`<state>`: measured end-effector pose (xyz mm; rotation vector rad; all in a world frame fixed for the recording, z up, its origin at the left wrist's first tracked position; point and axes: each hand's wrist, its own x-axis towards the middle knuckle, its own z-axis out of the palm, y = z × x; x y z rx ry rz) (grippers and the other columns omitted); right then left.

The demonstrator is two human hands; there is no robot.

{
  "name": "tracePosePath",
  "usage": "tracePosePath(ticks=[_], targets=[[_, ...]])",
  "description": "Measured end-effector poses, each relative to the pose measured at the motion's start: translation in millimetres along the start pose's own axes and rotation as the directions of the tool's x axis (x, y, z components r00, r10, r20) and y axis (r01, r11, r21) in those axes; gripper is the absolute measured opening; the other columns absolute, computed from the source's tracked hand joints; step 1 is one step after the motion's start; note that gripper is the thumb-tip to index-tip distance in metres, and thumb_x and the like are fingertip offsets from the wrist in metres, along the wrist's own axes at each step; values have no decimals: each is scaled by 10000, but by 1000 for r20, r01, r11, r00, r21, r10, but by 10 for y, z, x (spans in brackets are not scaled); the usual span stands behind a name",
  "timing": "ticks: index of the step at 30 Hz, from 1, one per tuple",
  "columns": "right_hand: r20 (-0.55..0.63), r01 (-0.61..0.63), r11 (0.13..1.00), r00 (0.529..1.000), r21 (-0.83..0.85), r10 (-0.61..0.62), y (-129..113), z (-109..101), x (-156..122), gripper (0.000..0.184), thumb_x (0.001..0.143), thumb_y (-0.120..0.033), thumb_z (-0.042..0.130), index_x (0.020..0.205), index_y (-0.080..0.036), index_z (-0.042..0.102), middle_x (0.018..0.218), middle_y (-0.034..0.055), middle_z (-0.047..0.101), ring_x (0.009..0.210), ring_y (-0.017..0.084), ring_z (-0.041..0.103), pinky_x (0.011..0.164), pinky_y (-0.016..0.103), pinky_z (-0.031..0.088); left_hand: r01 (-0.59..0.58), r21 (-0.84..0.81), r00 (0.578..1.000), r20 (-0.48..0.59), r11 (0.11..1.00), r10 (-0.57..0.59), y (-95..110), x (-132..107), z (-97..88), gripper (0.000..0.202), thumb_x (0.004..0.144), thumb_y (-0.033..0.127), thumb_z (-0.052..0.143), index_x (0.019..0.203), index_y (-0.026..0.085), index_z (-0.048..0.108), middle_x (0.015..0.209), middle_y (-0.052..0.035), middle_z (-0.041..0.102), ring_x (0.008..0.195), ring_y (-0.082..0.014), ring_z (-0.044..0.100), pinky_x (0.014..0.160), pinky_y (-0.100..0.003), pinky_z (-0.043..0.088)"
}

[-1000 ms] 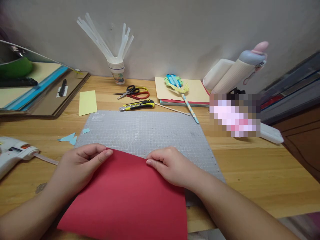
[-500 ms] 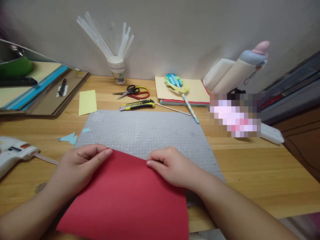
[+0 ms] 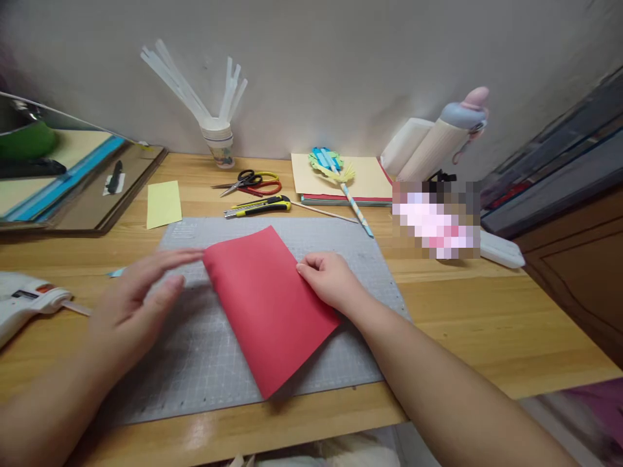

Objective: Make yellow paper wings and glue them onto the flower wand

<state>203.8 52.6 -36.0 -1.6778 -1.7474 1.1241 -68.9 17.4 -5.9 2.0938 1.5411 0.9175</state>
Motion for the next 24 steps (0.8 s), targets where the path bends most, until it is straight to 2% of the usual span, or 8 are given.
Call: tracePosePath(ticks=[1, 3, 5, 6, 10, 16, 20, 24], targets=[[-2, 16, 1000, 1000, -18, -16, 15, 17, 9, 303, 787, -391, 471, 571, -179, 492, 555, -19, 484, 532, 116, 434, 479, 223, 305, -138, 62, 987, 92, 989, 132, 36, -19, 32, 332, 892, 390, 414, 1181, 305, 554, 1272, 4, 575, 1204, -232, 472, 1031, -417, 282], [-2, 45, 998, 999, -48, -45, 40, 41, 16, 291, 789, -381, 466, 580, -183, 508, 565, -17, 506, 555, 125, 452, 497, 226, 311, -368, 137, 899, 303, 920, 315, 116, -52, 114, 395, 893, 410, 424, 1278, 336, 476, 1362, 14, 503, 1276, -239, 399, 1079, -448, 152], [-8, 70, 994, 997, -79, -71, 62, 49, 15, 292, 797, -380, 453, 584, -187, 507, 573, -17, 521, 561, 128, 459, 508, 229, 312, -495, 158, 805, 452, 854, 383, 178, -77, 200, 495, 877, 483, 436, 1349, 340, 393, 1410, 13, 446, 1319, -244, 342, 1098, -445, 21], [-12, 81, 992, 997, -94, -82, 71, 48, 14, 294, 801, -380, 448, 585, -189, 505, 574, -18, 524, 562, 129, 461, 512, 230, 311, -521, 163, 781, 488, 838, 390, 194, -89, 234, 527, 869, 518, 431, 1359, 330, 384, 1407, 8, 447, 1328, -245, 330, 1099, -439, -27], [-26, 113, 984, 993, -141, -118, 103, 39, 16, 290, 807, -371, 440, 586, -192, 497, 568, -22, 516, 572, 134, 462, 518, 231, 299, -523, 187, 761, 541, 831, 357, 171, -171, 264, 569, 863, 569, 393, 1361, 295, 393, 1378, -18, 479, 1326, -236, 344, 1097, -425, -108], [-39, 129, 974, 990, -185, -139, 124, 40, 35, 298, 808, -366, 442, 564, -194, 455, 552, -25, 473, 561, 130, 441, 507, 232, 272, -600, 267, 715, 602, 754, 356, 52, -422, 79, 719, 850, 588, 395, 1442, 231, 196, 1455, -52, 348, 1353, -225, 293, 1093, -405, -163], [-35, 133, 970, 989, -203, -143, 114, 33, 36, 299, 808, -360, 442, 560, -192, 449, 547, -25, 464, 561, 128, 439, 510, 232, 268, -602, 309, 729, 589, 736, 349, 22, -575, 30, 754, 840, 599, 398, 1449, 220, 167, 1461, -68, 334, 1350, -234, 297, 1095, -414, -160], [-33, 120, 970, 991, -211, -130, 98, 30, 30, 295, 809, -357, 440, 565, -192, 462, 549, -23, 485, 558, 129, 452, 501, 232, 265, -623, 290, 703, 615, 727, 357, 49, -678, 41, 770, 802, 651, 408, 1444, 290, 182, 1497, -100, 244, 1376, -279, 223, 1100, -438, -97]])
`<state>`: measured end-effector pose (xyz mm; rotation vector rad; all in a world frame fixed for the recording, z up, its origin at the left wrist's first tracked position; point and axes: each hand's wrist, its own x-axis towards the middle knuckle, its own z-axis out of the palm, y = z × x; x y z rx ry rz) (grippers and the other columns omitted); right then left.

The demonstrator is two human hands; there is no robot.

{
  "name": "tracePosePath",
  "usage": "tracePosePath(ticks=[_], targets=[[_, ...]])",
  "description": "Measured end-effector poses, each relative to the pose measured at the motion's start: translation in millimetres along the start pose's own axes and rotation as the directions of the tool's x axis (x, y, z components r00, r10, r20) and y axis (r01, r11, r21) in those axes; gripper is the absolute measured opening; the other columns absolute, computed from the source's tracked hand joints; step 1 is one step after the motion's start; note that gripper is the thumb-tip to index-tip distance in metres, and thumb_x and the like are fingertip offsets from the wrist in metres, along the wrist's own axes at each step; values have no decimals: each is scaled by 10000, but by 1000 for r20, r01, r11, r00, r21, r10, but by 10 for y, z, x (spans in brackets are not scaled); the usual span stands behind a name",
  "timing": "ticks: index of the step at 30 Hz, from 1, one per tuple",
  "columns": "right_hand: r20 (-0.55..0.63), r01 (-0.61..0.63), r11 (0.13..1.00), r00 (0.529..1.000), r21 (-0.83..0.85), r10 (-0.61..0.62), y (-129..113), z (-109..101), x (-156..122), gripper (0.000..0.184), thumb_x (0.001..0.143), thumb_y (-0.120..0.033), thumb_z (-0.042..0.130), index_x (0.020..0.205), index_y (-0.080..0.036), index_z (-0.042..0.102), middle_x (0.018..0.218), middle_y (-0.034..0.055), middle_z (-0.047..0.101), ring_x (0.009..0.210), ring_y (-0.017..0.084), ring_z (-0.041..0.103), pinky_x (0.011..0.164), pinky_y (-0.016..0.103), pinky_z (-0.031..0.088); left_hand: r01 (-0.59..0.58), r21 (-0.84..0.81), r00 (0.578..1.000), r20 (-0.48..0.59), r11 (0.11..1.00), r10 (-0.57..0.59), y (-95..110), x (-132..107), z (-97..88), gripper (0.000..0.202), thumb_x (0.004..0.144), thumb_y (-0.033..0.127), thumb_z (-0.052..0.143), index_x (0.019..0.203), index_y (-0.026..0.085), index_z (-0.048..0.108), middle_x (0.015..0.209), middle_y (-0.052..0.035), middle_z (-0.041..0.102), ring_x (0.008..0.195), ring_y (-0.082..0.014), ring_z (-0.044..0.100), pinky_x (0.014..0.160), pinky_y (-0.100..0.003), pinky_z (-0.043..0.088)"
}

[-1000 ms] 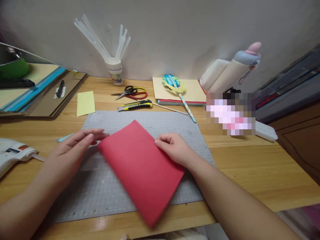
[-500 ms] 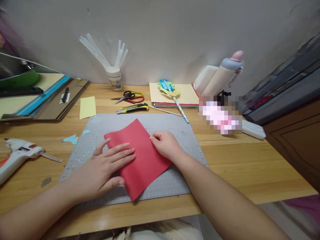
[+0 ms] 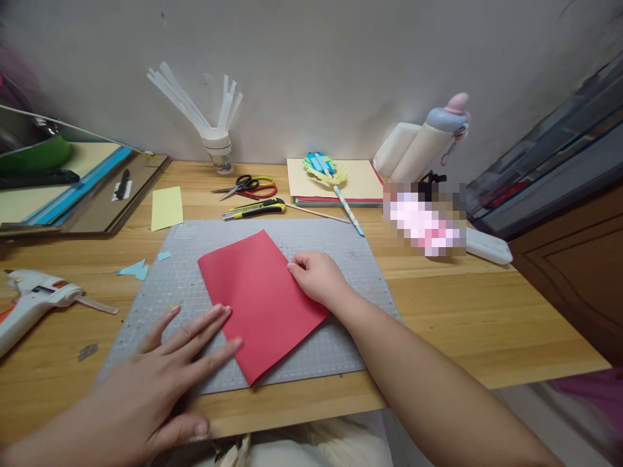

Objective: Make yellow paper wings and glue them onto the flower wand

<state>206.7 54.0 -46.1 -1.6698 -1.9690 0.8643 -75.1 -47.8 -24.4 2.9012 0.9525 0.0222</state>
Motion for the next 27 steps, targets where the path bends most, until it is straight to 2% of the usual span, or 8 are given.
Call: tracePosePath(ticks=[5, 7, 10, 12, 14, 18, 22, 27], targets=[[4, -9, 1000, 1000, -1, 9, -11, -1, -7, 288, 814, -356, 431, 583, -193, 485, 568, -21, 521, 570, 132, 479, 505, 231, 275, -6, -43, 1000, 18, 999, 7, 105, -9, -59, 751, 772, 666, 446, 1422, 370, 213, 1519, -113, 164, 1383, -338, 157, 1089, -508, 77], [3, -9, 1000, 1000, -4, 9, -13, -3, -11, 292, 814, -358, 433, 577, -192, 477, 564, -21, 518, 568, 132, 478, 507, 232, 278, -18, -69, 999, 33, 997, 20, 159, 15, -119, 740, 768, 640, 482, 1414, 387, 225, 1507, -114, 208, 1377, -341, 181, 1067, -529, 172], [2, -2, 1000, 1000, -11, 2, -12, -4, -15, 293, 814, -359, 436, 575, -193, 473, 558, -22, 511, 567, 135, 473, 509, 234, 279, -75, -112, 990, 110, 991, 87, 235, 57, -212, 687, 790, 554, 527, 1401, 387, 262, 1455, -87, 349, 1373, -292, 225, 1054, -495, 254], [5, 5, 1000, 1000, -14, -5, -6, -1, -15, 287, 819, -357, 432, 589, -194, 489, 568, -20, 523, 577, 138, 482, 512, 236, 281, -103, -153, 983, 136, 983, 125, 248, 68, -248, 638, 819, 509, 512, 1398, 372, 280, 1417, -38, 425, 1373, -247, 242, 1090, -457, 214], [7, 11, 1000, 1000, -17, -11, 1, 4, -14, 284, 822, -356, 430, 599, -194, 498, 579, -19, 534, 582, 139, 489, 515, 238, 283, -116, -179, 985, 106, 977, 137, 219, 59, -253, 624, 838, 522, 475, 1405, 364, 266, 1415, -2, 428, 1369, -216, 258, 1132, -432, 82], [11, 15, 1000, 1000, -22, -15, 1, 11, -14, 289, 825, -353, 428, 592, -192, 483, 578, -20, 532, 573, 136, 484, 513, 239, 280, -65, -188, 997, 24, 980, 71, 80, 23, -200, 709, 835, 579, 437, 1438, 298, 189, 1418, -8, 416, 1350, -192, 303, 1098, -388, -176], [20, 16, 1000, 1000, -24, -15, -24, -1, -25, 294, 832, -356, 422, 597, -192, 490, 584, -20, 534, 584, 138, 489, 518, 239, 283, 41, -88, 999, 7, 995, -40, -56, 10, -128, 591, 887, 474, 426, 1423, 326, 226, 1414, 39, 415, 1351, -186, 297, 1063, -370, -244], [30, 6, 1000, 1000, -25, -5, -40, -14, -37, 289, 837, -358, 420, 620, -194, 517, 604, -16, 555, 600, 143, 498, 529, 242, 290, 151, -3, 986, -74, 989, -150, -93, 30, -49, 495, 913, 383, 415, 1393, 357, 298, 1371, 78, 468, 1315, -170, 366, 1085, -365, -210]])
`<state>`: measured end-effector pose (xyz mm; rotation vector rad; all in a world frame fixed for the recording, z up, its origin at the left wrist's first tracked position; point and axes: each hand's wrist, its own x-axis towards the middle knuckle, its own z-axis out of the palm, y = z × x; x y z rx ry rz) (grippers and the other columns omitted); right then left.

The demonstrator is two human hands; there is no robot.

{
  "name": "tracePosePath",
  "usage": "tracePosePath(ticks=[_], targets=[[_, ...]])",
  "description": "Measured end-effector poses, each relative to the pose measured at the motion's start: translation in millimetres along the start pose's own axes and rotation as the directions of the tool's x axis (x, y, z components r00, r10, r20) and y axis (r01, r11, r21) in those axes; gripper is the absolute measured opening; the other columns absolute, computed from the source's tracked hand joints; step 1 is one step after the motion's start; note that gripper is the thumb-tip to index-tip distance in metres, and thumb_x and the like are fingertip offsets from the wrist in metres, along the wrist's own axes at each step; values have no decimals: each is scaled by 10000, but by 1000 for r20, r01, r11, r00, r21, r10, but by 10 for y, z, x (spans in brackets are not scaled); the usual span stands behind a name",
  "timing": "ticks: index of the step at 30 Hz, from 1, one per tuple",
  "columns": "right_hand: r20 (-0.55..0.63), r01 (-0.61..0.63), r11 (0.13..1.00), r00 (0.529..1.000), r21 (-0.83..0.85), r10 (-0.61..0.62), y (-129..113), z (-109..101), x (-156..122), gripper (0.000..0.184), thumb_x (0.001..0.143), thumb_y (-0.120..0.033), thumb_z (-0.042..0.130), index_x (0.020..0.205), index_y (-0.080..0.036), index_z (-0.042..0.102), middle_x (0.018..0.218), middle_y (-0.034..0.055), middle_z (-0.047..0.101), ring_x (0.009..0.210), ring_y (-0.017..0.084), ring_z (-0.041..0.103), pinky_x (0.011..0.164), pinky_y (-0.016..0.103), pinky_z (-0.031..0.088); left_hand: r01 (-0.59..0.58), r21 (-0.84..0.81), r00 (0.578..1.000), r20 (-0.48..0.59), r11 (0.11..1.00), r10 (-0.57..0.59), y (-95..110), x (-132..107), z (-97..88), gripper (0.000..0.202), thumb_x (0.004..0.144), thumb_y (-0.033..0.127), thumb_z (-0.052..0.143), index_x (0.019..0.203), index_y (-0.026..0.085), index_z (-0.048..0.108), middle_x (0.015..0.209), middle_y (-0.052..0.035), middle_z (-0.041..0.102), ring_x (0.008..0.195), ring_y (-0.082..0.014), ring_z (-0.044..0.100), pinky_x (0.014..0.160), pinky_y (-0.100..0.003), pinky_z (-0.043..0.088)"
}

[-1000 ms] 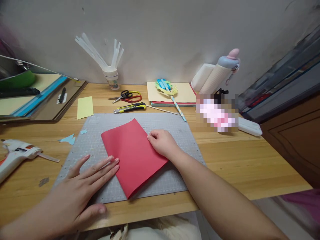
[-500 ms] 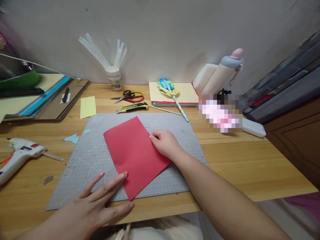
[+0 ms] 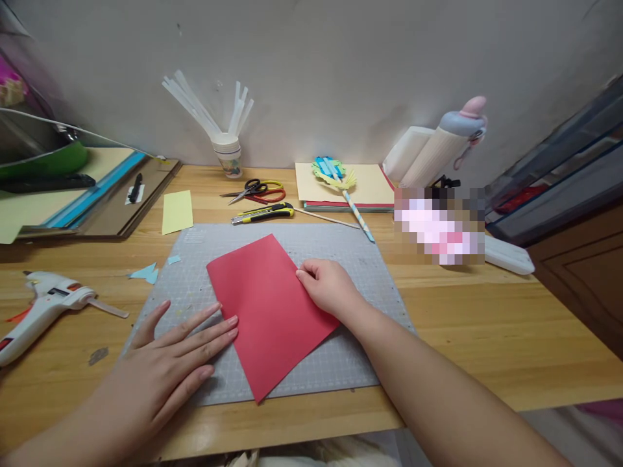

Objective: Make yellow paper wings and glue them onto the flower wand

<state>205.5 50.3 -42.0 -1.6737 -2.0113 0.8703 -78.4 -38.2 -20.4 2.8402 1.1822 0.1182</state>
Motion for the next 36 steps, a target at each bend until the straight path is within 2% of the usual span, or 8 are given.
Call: tracePosePath(ticks=[4, 9, 18, 23, 27, 31, 34, 36], targets=[[5, -7, 1000, 1000, -2, 7, 0, -1, -1, 293, 839, -362, 420, 613, -194, 501, 602, -17, 548, 597, 141, 498, 528, 242, 289, 22, 23, 999, -37, 1000, -21, 39, 17, 54, 459, 914, 355, 413, 1369, 354, 355, 1348, 85, 493, 1298, -168, 392, 1098, -369, -190], [9, -13, 1000, 1000, -16, 13, 1, 2, 1, 294, 837, -357, 420, 604, -194, 495, 591, -23, 534, 593, 141, 491, 526, 244, 284, 183, 65, 980, -96, 981, -176, 2, 30, 78, 453, 915, 315, 392, 1367, 326, 371, 1360, 57, 482, 1293, -182, 401, 1105, -406, -165], [14, -2, 1000, 1000, -28, 2, -4, 13, 2, 287, 846, -353, 418, 630, -196, 526, 616, -17, 565, 617, 153, 517, 548, 248, 307, 293, 125, 951, -142, 948, -275, -319, 179, 79, 427, 918, 265, 338, 1327, 223, 453, 1344, -34, 512, 1304, -232, 386, 1117, -503, -29], [32, 20, 999, 999, -42, -19, -15, -9, -5, 289, 859, -343, 402, 634, -197, 509, 616, -16, 552, 624, 156, 513, 553, 251, 317, 388, 133, 918, -139, 912, -370, -360, 368, -64, 399, 919, 310, 318, 1187, 182, 585, 1275, -89, 579, 1291, -265, 402, 1097, -547, 19], [140, 110, 990, 985, -89, -97, -112, -192, -68, 260, 862, -310, 429, 655, -201, 542, 635, -12, 579, 621, 148, 514, 552, 249, 317, 459, -1, 862, -242, 888, -446, -221, 499, -239, 485, 892, 403, 388, 1321, 183, 443, 1369, -108, 485, 1307, -282, 366, 1080, -542, 79], [308, 457, 783, 884, -422, -351, -367, -429, -144, 196, 842, -140, 446, 736, -217, 591, 745, 16, 627, 682, 157, 527, 618, 281, 319, 346, -250, 896, -197, 904, -398, -89, 642, -368, 485, 839, 454, 502, 1277, 246, 490, 1247, -68, 593, 1183, -261, 476, 1008, -475, 264], [392, 637, 518, 766, -571, -510, -624, -518, -157, 218, 803, -49, 458, 760, -216, 590, 748, 29, 614, 757, 186, 546, 802, 364, 339, 273, -446, 954, 14, 853, -298, 14, 734, -407, 252, 817, 403, 544, 977, 256, 672, 926, -22, 702, 924, -232, 590, 866, -410, 388], [339, 655, 407, 712, -637, -615, -774, -529, -162, 212, 809, -57, 464, 810, -223, 595, 903, 50, 634, 932, 222, 551, 952, 439, 273, 340, -598, 939, 175, 726, -296, 85, 754, -399, 234, 826, 379, 519, 756, 222, 678, 722, -6, 685, 715, -196, 601, 705, -341, 437]])
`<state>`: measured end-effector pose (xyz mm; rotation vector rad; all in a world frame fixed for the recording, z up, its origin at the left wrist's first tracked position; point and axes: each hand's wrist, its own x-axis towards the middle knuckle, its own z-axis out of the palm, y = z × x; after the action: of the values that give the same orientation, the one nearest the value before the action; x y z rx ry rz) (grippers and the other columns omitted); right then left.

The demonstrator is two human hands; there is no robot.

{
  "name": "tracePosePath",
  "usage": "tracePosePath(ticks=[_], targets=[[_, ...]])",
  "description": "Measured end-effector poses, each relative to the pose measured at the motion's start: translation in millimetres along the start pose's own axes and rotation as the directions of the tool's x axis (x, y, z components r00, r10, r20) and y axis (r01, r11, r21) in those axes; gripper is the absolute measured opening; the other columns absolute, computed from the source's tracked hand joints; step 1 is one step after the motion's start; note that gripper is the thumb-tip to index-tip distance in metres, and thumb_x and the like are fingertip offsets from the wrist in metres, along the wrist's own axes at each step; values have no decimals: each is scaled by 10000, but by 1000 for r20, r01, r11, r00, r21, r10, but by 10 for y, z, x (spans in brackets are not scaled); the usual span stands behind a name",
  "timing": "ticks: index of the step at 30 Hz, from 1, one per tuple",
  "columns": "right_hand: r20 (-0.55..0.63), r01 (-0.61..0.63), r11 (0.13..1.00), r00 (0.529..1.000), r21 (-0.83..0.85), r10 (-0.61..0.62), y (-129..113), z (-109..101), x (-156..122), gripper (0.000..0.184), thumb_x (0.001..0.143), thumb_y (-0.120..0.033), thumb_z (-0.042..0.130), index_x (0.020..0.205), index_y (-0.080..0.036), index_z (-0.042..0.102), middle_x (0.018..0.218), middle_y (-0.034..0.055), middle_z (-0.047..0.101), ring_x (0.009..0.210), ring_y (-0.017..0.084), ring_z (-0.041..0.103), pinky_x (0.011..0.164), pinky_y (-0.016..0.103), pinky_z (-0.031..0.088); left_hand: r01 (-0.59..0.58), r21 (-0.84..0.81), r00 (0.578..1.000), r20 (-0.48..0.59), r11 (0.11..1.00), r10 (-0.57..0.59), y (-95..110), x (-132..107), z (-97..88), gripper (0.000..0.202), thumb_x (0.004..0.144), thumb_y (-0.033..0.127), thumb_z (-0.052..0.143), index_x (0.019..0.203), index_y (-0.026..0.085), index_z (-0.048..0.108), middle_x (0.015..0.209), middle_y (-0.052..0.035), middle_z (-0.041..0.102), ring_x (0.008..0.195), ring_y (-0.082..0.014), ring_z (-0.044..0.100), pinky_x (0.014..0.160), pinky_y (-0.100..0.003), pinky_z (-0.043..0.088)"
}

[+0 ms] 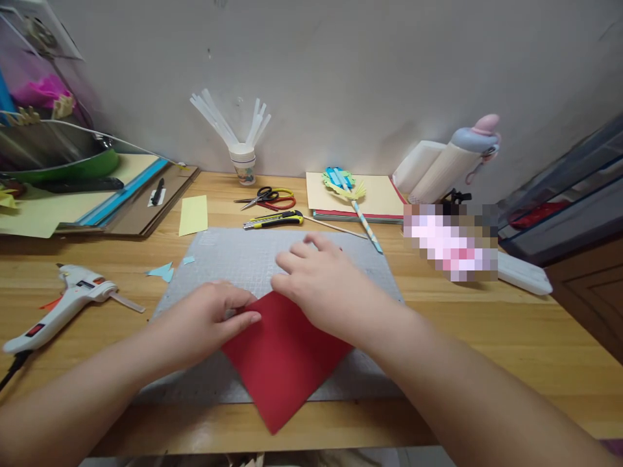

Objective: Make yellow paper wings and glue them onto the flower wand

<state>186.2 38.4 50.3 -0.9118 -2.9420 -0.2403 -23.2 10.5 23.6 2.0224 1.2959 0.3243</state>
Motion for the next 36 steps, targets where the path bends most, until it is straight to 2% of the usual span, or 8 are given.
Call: tracePosePath(ticks=[3, 7, 11, 14, 16, 21, 28, 36], targets=[[-294, -115, 993, 950, -28, 102, -85, -54, 56, 273, 878, -153, 450, 1087, -289, 559, 1317, 47, 486, 1252, 261, 384, 1078, 513, 89, 194, -446, 978, 23, 874, -205, -3, -56, 85, 270, 819, 409, 509, 723, 195, 643, 658, -4, 672, 583, -167, 591, 537, -266, 425], [-416, -385, 827, 728, 409, 545, -143, 117, -12, 553, 859, -374, 526, 1368, -318, 316, 1471, 61, 254, 1354, 292, 231, 1091, 516, 158, 213, -833, 926, 5, 511, -377, -91, -157, 142, 311, 761, 452, 599, 916, 187, 648, 768, -27, 719, 653, -190, 654, 616, -299, 504], [64, -250, 135, 653, 959, 754, -185, 406, -110, 831, 800, -419, 594, 1435, -372, 60, 1501, 50, 213, 1329, 277, 321, 1004, 488, 374, 172, -905, 915, 1, 388, -404, -113, -170, 140, 329, 740, 437, 640, 963, 195, 655, 845, -32, 734, 724, -199, 680, 724, -336, 531], [451, -193, -503, 764, 842, 461, -225, 555, -172, 622, 823, -397, 561, 1383, -302, 307, 1345, 93, 489, 1142, 278, 549, 871, 448, 498, 195, -871, 925, 10, 451, -380, -115, -109, 135, 340, 752, 442, 629, 981, 194, 659, 834, -34, 734, 733, -207, 680, 698, -329, 532], [527, -199, -669, 783, 716, 330, -224, 621, -212, 464, 804, -341, 592, 1245, -228, 502, 1208, 109, 607, 1031, 277, 620, 849, 434, 513, 202, -801, 930, -24, 564, -367, -144, -73, 132, 377, 785, 475, 574, 1028, 197, 652, 862, -43, 730, 792, -217, 674, 727, -338, 522], [575, -148, -719, 716, 679, 396, -120, 723, -282, 324, 753, -261, 664, 1068, -204, 612, 1106, 88, 672, 954, 257, 657, 853, 407, 515, 86, -416, 903, -351, 905, -247, -276, -96, 133, 441, 834, 471, 503, 1217, 253, 535, 1127, -52, 650, 1046, -232, 578, 921, -391, 426], [516, 16, -697, 660, 717, 546, -192, 747, -234, 354, 761, -245, 667, 1109, -240, 602, 1183, 63, 636, 1037, 264, 613, 897, 424, 493, 106, -720, 972, -69, 686, -223, -219, -132, 203, 253, 785, 410, 603, 958, 228, 633, 956, -20, 691, 890, -186, 621, 801, -295, 482], [603, 36, -806, 644, 591, 471, 29, 707, -431, 214, 718, -318, 676, 927, -275, 682, 940, -8, 720, 808, 189, 660, 709, 312, 510, -2, -833, 827, -312, 553, -467, -304, -182, 92, 160, 758, 363, 657, 768, 206, 628, 709, 36, 631, 665, -93, 543, 622, -177, 430]])
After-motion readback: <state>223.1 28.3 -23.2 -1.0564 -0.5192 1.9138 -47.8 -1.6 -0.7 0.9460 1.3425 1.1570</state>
